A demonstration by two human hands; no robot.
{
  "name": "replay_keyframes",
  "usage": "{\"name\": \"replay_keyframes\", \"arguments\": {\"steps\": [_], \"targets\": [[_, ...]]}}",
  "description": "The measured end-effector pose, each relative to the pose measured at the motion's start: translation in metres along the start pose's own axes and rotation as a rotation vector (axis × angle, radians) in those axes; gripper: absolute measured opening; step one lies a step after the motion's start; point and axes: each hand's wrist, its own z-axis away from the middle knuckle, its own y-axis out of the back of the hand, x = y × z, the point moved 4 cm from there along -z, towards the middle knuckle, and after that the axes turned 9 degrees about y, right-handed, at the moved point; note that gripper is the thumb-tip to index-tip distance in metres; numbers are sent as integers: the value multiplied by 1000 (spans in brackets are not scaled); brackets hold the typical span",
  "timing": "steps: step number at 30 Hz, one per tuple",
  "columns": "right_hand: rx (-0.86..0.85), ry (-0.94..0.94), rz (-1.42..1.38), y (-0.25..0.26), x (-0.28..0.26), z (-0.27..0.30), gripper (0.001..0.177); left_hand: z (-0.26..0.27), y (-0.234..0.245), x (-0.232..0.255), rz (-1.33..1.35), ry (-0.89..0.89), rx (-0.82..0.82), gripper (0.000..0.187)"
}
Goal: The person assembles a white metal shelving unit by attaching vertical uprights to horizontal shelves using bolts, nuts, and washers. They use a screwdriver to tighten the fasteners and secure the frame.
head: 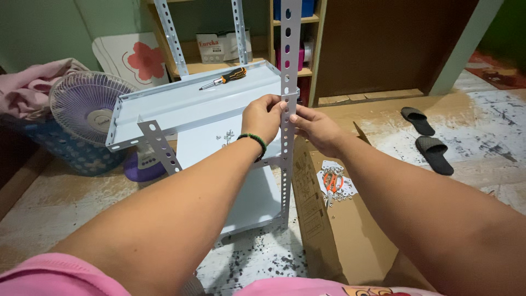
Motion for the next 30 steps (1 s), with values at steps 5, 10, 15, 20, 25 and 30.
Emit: {"name": "replay_keyframes", "arguments": {"steps": [5,10,15,20,25,30], "targets": [[-16,19,31,-4,-2,3,46,-2,-1,-4,37,18,-3,21],[1,8,39,-4,-2,4,47,0,1,-1,77,3,-4,22],[5,11,43,-3,0,3,46,4,2,3,81,51,-29,22],[29,-3,50,-2,3,1,46,6,3,5,86,43,-26,22],[-19,18,28,-3,-1,2,45,4,2,3,69,25,-9,23],[16,2,98,-7,-10,3,43,2,2,1,49,-16,11,23]]}}
